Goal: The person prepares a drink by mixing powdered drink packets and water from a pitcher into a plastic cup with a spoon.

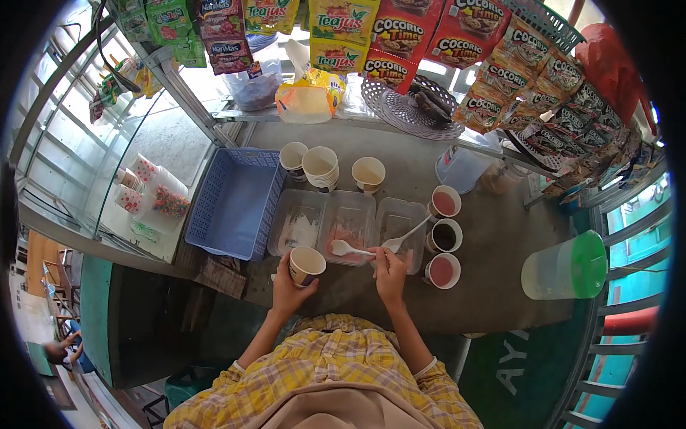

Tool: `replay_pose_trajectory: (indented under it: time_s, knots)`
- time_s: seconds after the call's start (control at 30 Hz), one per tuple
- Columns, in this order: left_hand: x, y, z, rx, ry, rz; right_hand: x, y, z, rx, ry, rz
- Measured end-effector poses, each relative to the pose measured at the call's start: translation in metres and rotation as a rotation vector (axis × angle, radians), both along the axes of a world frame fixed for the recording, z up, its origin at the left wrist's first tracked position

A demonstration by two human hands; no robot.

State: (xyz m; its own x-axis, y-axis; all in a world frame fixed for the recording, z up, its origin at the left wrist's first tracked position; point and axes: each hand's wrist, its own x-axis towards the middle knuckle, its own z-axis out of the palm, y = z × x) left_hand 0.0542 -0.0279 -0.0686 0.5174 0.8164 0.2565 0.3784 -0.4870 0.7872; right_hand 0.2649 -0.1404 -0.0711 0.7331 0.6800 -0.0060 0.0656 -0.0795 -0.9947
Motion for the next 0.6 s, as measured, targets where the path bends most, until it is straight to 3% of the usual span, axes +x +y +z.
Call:
replay_pose_trajectory:
  time_s: [0.3,0.5,0.6]
  knots:
    - [0.005,0.000,0.003,0.008,0.025,-0.010,-0.002,-0.005,0.043,0.156,0.088,-0.013]
    - [0.007,0.000,0.010,0.043,0.022,-0.034,-0.014,-0.010,0.073,0.169,-0.334,0.298]
    - [0.005,0.000,0.005,0.041,0.020,-0.009,-0.011,-0.010,0.052,0.095,-0.105,0.023]
